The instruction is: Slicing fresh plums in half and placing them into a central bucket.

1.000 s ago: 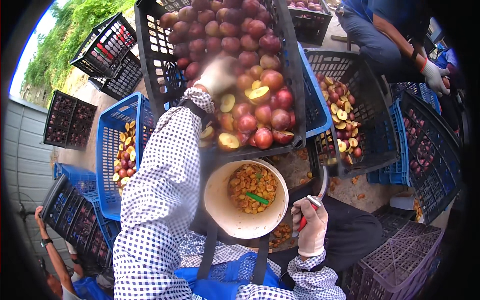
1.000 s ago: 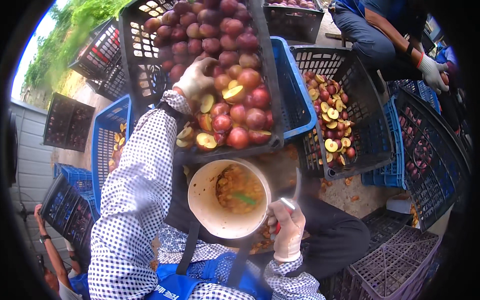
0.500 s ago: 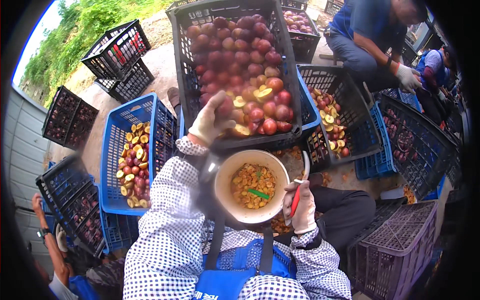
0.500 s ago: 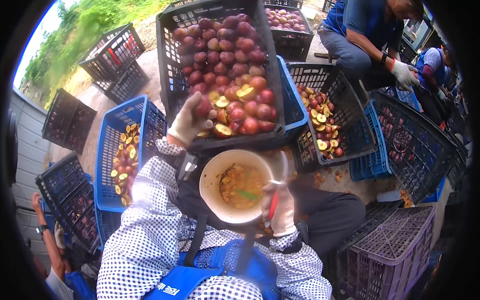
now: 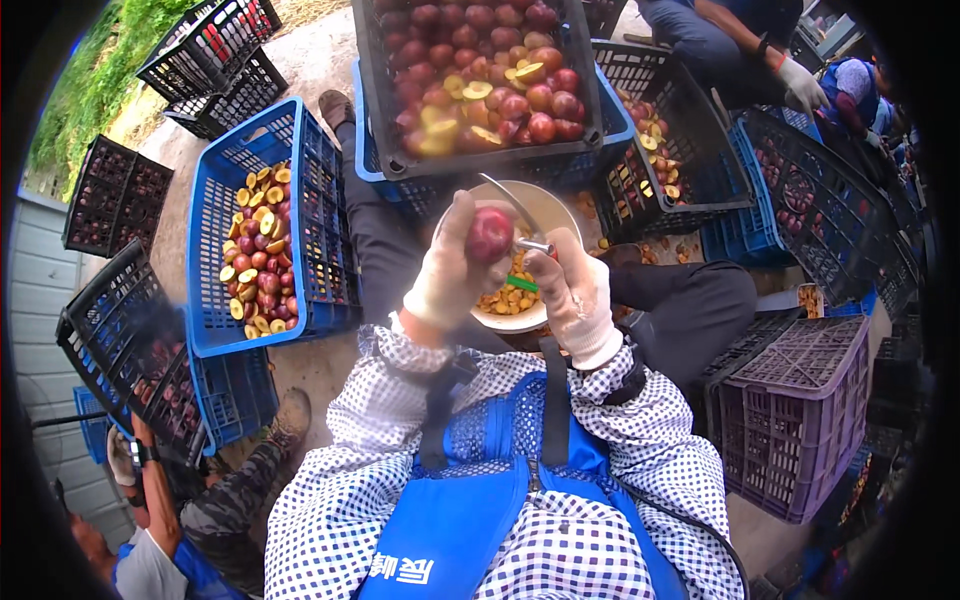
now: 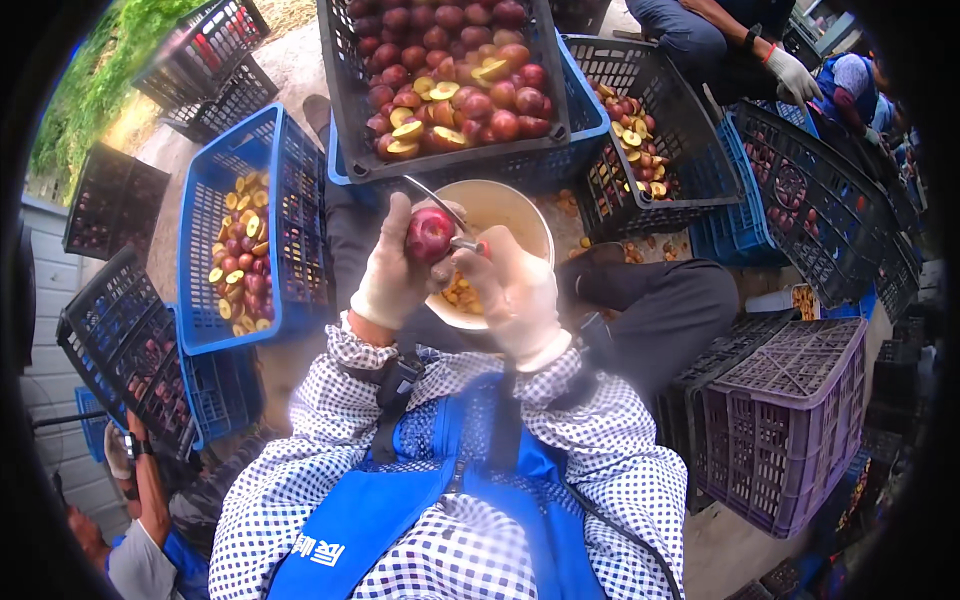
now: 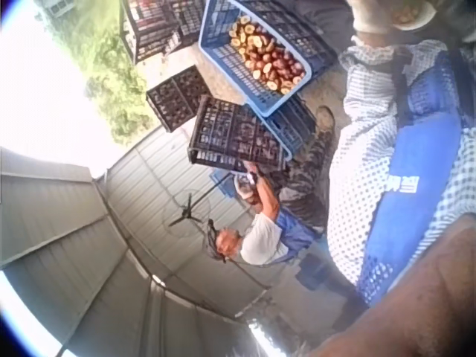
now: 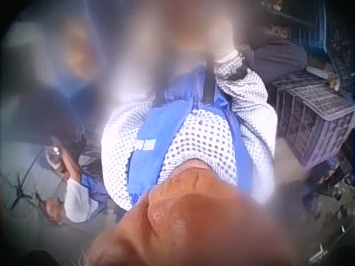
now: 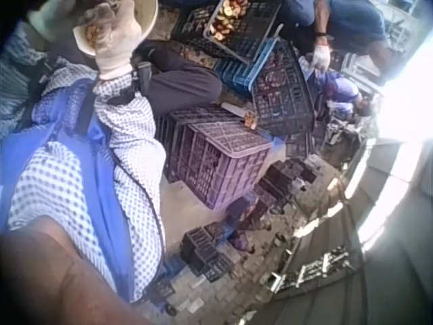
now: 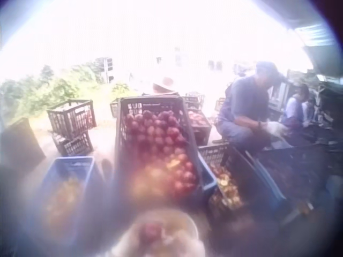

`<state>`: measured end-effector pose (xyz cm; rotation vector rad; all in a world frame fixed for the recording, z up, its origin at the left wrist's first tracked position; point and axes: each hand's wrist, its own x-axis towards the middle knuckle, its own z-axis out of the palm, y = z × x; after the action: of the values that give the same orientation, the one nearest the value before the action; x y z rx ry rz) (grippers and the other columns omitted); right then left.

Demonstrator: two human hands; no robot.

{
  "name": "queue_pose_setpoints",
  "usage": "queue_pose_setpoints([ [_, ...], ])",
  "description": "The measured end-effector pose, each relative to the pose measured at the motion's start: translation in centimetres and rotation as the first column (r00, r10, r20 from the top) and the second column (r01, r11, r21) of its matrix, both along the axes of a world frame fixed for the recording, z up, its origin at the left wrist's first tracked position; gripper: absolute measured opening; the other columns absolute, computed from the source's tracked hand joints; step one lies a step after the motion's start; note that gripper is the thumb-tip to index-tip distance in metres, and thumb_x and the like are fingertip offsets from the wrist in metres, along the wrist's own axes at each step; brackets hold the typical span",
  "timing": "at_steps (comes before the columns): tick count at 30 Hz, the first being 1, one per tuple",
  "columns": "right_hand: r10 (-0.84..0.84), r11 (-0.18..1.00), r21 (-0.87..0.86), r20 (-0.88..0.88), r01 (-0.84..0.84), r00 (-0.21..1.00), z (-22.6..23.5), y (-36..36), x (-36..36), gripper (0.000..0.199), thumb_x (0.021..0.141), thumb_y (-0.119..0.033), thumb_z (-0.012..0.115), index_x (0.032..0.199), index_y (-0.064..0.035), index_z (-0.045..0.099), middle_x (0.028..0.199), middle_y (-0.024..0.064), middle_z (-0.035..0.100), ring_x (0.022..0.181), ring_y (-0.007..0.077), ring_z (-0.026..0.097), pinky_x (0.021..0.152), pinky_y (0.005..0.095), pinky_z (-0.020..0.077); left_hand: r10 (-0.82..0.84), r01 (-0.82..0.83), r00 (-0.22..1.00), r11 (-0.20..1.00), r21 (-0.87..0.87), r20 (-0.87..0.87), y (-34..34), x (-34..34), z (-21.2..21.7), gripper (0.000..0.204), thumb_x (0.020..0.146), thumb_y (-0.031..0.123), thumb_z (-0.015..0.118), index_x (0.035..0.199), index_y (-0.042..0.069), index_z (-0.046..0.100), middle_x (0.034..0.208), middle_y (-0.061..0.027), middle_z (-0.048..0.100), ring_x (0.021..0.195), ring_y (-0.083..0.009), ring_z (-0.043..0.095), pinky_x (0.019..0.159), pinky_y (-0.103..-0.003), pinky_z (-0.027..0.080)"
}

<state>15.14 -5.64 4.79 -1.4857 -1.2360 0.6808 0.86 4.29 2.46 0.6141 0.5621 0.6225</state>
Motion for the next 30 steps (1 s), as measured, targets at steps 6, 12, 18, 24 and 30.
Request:
queue_pose_setpoints([
  [6,-0.056,0.997,0.061,0.156,0.047,0.986,-0.4,-0.3,-1.4,0.028,0.094,-0.03,0.066,0.087,-0.0046,0.057,0.071,0.0172,0.061,0.066,0.0368,0.063,0.058,0.0407,0.0476,0.029,-0.031,0.995,0.999,-0.019,-0.097,-2.0,0.4,0.7,0.063,0.096,0.067,0.042,0.105,0.007,0.063,0.077,-0.0029,0.064,0.049,-0.0062,0.044,0.044,-0.018,0.033],
  [12,-0.108,0.994,0.012,0.295,0.11,0.949,-2.4,-1.0,-1.9,0.025,0.09,-0.026,0.071,0.088,-0.0051,0.058,0.072,0.0176,0.065,0.067,0.0366,0.067,0.058,0.0428,0.0517,0.003,-0.016,0.981,0.998,-0.063,-0.195,-2.5,0.3,-0.3,0.056,0.097,0.06,0.046,0.097,0.007,0.064,0.073,-0.0028,0.063,0.044,-0.0053,0.04,0.039,-0.019,0.027],
  [18,-0.052,0.98,-0.163,0.343,0.114,0.938,-5.3,-1.1,-2.8,0.033,0.092,-0.035,0.067,0.09,-0.0046,0.056,0.073,0.0188,0.065,0.072,0.0408,0.066,0.062,0.0466,0.0518,0.1,-0.106,0.905,0.994,0.009,-0.413,-2.9,0.6,-2.3,0.041,0.097,0.046,0.048,0.088,0.009,0.063,0.065,0.0011,0.057,0.038,-0.0054,0.035,0.036,-0.022,0.022],
  [24,0.065,0.954,-0.301,0.192,-0.004,0.979,-6.0,-1.7,-2.6,0.031,0.093,-0.033,0.066,0.093,-0.0038,0.055,0.082,0.0205,0.066,0.079,0.0416,0.066,0.067,0.0465,0.0515,0.055,-0.151,0.886,0.973,-0.174,-0.461,-3.1,-0.6,-3.8,0.039,0.097,0.048,0.05,0.088,0.012,0.062,0.062,0.0013,0.053,0.037,-0.0066,0.033,0.036,-0.023,0.021],
  [30,0.23,0.919,-0.374,0.258,-0.122,0.938,-7.4,-3.1,-1.5,0.021,0.091,-0.021,0.064,0.097,-0.0055,0.052,0.079,0.0201,0.064,0.076,0.0422,0.065,0.065,0.0493,0.051,-0.179,0.016,0.864,0.944,-0.33,-0.471,-4.1,-1.7,-4.6,0.045,0.098,0.053,0.048,0.092,0.011,0.06,0.064,-0.0016,0.053,0.037,-0.0076,0.03,0.036,-0.024,0.02],
])
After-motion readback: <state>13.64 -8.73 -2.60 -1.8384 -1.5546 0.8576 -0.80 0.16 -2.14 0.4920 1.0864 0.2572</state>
